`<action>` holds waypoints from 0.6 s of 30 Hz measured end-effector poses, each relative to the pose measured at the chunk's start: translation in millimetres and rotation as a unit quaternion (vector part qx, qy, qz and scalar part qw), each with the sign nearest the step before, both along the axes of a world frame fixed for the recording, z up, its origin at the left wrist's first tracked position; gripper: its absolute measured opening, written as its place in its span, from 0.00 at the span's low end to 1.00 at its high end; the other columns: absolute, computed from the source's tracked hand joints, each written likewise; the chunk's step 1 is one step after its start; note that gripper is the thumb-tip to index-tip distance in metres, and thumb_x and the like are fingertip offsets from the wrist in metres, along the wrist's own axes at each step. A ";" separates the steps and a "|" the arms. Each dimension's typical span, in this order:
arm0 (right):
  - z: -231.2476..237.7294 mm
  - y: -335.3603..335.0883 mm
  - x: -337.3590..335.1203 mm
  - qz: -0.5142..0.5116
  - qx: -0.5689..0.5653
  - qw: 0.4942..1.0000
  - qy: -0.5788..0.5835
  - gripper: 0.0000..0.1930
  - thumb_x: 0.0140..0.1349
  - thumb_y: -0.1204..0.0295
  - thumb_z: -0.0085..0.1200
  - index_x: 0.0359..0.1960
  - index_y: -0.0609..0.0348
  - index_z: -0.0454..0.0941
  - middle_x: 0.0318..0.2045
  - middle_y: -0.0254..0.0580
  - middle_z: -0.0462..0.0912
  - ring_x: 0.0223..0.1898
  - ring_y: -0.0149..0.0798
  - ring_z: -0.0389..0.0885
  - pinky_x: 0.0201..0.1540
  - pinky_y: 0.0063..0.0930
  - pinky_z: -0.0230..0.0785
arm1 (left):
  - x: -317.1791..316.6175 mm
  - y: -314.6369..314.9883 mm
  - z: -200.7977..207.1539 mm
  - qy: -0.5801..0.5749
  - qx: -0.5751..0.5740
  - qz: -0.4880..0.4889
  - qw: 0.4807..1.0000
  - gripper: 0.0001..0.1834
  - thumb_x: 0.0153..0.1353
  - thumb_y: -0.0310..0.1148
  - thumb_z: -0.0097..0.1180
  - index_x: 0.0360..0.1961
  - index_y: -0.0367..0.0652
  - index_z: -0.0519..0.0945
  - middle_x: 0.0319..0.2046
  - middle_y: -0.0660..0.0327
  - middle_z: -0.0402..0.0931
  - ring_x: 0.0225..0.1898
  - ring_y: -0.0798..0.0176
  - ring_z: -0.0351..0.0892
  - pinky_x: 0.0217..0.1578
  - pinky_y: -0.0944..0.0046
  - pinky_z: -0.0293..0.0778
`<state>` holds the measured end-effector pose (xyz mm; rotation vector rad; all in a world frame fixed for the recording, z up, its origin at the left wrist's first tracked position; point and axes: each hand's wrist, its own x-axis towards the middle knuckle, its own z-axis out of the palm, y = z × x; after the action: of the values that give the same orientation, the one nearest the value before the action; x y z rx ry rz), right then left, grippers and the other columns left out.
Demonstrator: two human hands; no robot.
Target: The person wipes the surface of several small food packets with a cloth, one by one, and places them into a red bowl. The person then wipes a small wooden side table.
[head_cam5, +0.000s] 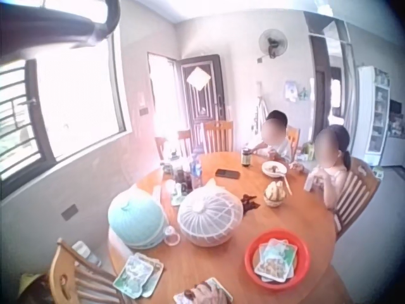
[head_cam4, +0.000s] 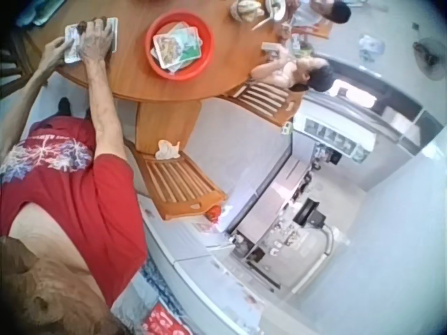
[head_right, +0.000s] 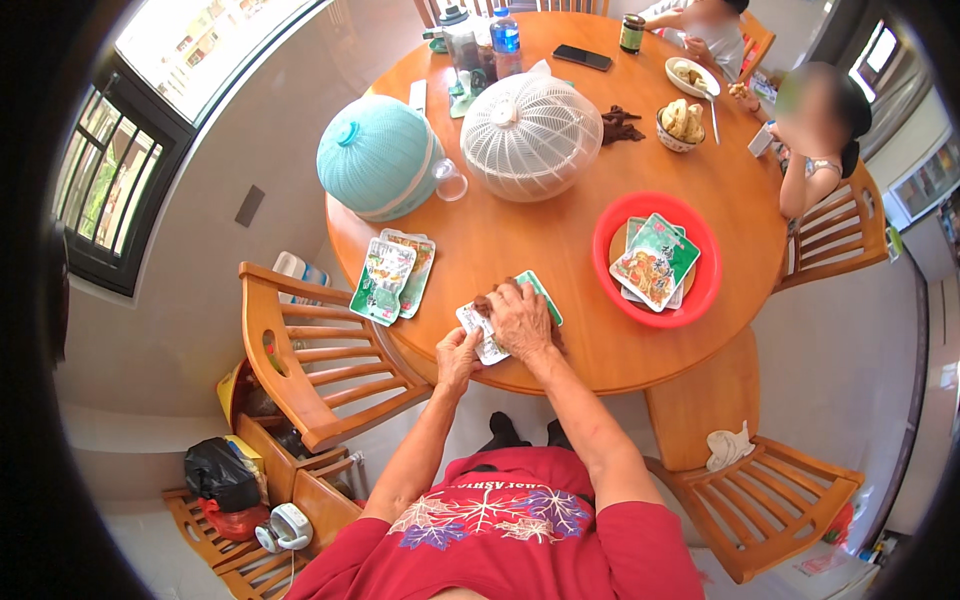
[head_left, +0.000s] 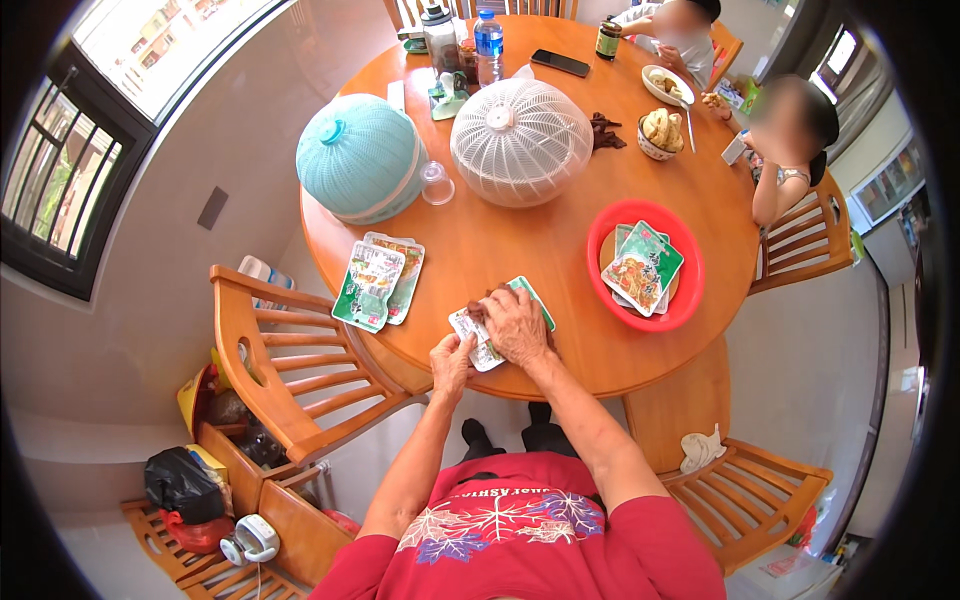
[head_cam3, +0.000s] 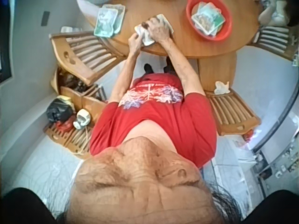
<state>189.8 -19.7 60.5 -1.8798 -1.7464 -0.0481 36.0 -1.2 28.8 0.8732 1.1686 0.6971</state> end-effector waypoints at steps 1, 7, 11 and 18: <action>-2.6 3.5 7.9 -0.008 -0.010 1.000 -0.008 0.12 0.54 0.68 0.54 0.40 0.49 0.79 0.43 0.34 0.76 0.48 0.47 0.70 0.46 0.43 0.67 | 1.7 0.5 -0.9 0.000 -0.006 0.000 1.000 0.09 0.64 0.34 0.57 0.37 0.39 0.79 0.29 0.63 0.80 0.23 0.72 0.80 0.15 0.75 0.73; -13.9 -7.1 59.2 -0.161 0.028 0.985 -0.055 0.11 0.56 0.70 0.52 0.42 0.48 0.77 0.41 0.35 0.75 0.47 0.46 0.71 0.45 0.43 0.67 | 2.2 3.1 4.0 -0.067 -0.055 0.023 0.996 0.10 0.63 0.32 0.59 0.39 0.36 0.78 0.31 0.61 0.80 0.28 0.67 0.83 0.21 0.68 0.80; -11.3 -26.8 64.1 -0.260 0.041 0.965 0.010 0.12 0.58 0.71 0.50 0.44 0.49 0.75 0.40 0.38 0.75 0.45 0.45 0.72 0.45 0.41 0.67 | 0.9 4.8 -0.6 -0.068 -0.060 0.024 0.996 0.09 0.63 0.32 0.59 0.38 0.36 0.78 0.31 0.61 0.80 0.28 0.67 0.82 0.22 0.67 0.80; 7.6 -59.7 -46.5 0.021 0.037 0.999 -0.022 0.15 0.55 0.74 0.52 0.46 0.52 0.74 0.47 0.41 0.75 0.49 0.48 0.72 0.52 0.40 0.67 | -7.1 9.2 -25.4 -0.094 -0.029 -0.005 0.995 0.10 0.64 0.34 0.57 0.41 0.39 0.76 0.33 0.60 0.81 0.28 0.66 0.83 0.23 0.68 0.82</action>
<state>143.3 -79.4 68.1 -1.8024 -1.7883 -0.1373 28.8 8.0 3.3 0.7469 1.0120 0.7174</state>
